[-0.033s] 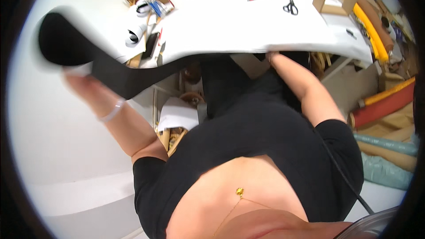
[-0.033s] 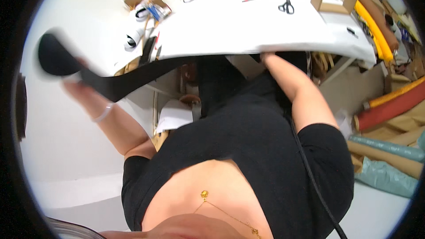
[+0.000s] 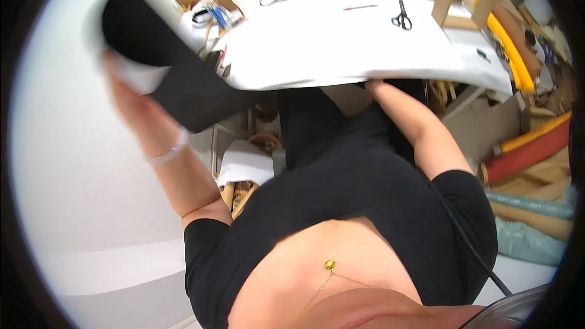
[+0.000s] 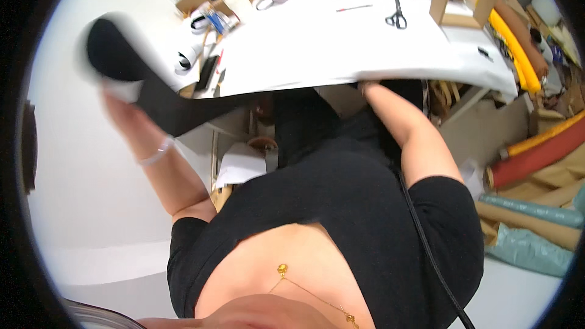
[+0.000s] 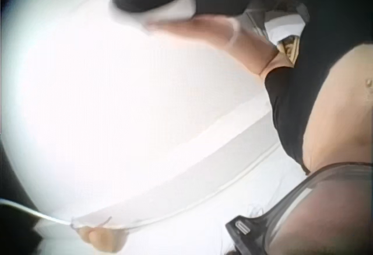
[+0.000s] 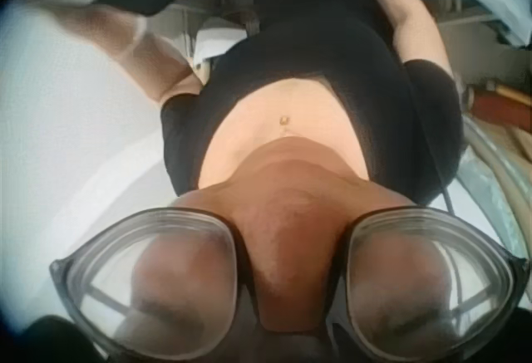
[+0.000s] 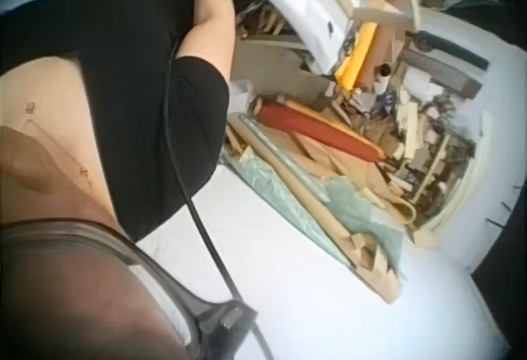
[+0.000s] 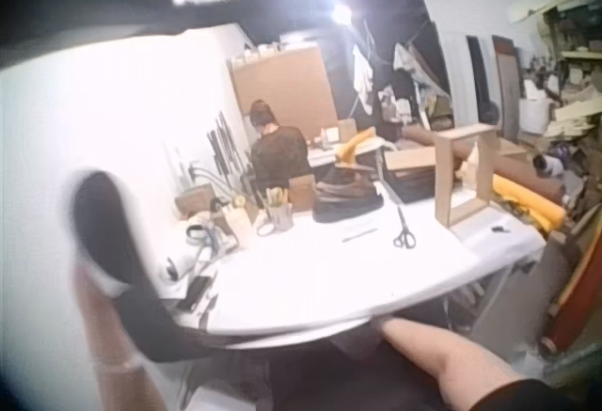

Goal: The person unrolls a roll of black material, cuts a strip from it using scissors, and then wraps the strip around a cardboard box. The person also handles white paper and other materials on the table.

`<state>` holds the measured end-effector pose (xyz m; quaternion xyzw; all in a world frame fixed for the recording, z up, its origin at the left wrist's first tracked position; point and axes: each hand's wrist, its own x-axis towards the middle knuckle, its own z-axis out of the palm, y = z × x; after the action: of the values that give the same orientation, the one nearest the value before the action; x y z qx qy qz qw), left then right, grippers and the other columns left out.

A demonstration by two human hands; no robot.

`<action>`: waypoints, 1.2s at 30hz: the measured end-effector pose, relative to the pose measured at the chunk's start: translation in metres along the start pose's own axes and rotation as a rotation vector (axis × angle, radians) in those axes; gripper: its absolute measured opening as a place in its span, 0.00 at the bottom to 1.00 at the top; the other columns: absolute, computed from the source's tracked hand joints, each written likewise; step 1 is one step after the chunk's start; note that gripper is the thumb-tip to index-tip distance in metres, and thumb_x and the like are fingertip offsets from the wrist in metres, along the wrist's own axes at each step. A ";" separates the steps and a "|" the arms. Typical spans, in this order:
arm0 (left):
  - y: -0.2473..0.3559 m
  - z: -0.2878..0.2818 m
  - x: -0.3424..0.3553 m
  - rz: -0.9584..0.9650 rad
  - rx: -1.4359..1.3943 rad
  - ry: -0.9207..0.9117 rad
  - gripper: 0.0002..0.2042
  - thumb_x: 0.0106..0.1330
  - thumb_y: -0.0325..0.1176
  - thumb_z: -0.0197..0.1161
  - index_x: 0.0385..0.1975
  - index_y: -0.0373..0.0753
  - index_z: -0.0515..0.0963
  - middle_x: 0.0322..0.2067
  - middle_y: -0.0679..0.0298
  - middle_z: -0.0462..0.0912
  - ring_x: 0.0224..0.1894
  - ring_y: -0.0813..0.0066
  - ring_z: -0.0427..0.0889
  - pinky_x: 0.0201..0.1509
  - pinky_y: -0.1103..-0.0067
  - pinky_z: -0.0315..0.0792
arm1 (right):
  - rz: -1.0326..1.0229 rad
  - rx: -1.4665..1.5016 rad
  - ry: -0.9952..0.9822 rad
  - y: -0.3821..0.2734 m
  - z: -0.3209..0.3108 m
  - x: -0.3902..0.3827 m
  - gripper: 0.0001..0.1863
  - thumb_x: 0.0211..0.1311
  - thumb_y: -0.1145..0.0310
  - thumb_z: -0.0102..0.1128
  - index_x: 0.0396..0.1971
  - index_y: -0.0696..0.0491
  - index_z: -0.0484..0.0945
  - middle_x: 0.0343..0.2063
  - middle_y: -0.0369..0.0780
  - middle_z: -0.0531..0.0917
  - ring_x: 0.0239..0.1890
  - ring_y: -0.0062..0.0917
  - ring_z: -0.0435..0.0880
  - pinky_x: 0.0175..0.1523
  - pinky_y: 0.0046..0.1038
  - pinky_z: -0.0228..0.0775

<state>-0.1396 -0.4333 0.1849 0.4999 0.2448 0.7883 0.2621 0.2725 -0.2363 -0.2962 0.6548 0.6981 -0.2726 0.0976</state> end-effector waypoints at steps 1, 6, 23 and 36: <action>-0.018 0.011 -0.014 -0.072 -0.038 -0.023 0.23 0.76 0.40 0.56 0.63 0.30 0.71 0.57 0.54 0.79 0.59 0.66 0.79 0.65 0.71 0.73 | -0.135 -0.234 -0.024 -0.009 0.007 -0.005 0.16 0.73 0.61 0.50 0.50 0.53 0.82 0.41 0.49 0.87 0.41 0.42 0.87 0.46 0.38 0.78; -0.091 0.024 -0.026 -0.547 -0.104 -0.052 0.21 0.73 0.27 0.58 0.65 0.33 0.70 0.54 0.58 0.80 0.54 0.70 0.80 0.60 0.76 0.74 | -0.563 -0.530 -0.263 -0.103 -0.033 -0.154 0.21 0.73 0.54 0.51 0.46 0.53 0.87 0.45 0.47 0.87 0.49 0.43 0.85 0.57 0.39 0.75; -0.150 0.080 -0.024 -0.436 -0.190 -0.698 0.42 0.75 0.66 0.44 0.70 0.29 0.63 0.66 0.52 0.71 0.67 0.66 0.70 0.70 0.70 0.62 | -0.654 1.108 0.713 -0.155 -0.288 -0.296 0.15 0.72 0.62 0.63 0.29 0.58 0.82 0.22 0.28 0.79 0.25 0.07 0.71 0.29 0.15 0.62; -0.162 0.097 0.026 -0.514 -0.258 0.116 0.17 0.75 0.40 0.59 0.50 0.31 0.82 0.47 0.57 0.86 0.48 0.70 0.84 0.56 0.75 0.76 | -0.672 1.058 0.260 -0.161 -0.240 -0.268 0.14 0.66 0.66 0.68 0.46 0.59 0.83 0.36 0.37 0.88 0.40 0.19 0.84 0.48 0.25 0.76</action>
<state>-0.0332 -0.2842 0.1340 0.3382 0.2757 0.7480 0.5001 0.2031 -0.3440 0.0765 0.3877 0.6423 -0.5146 -0.4151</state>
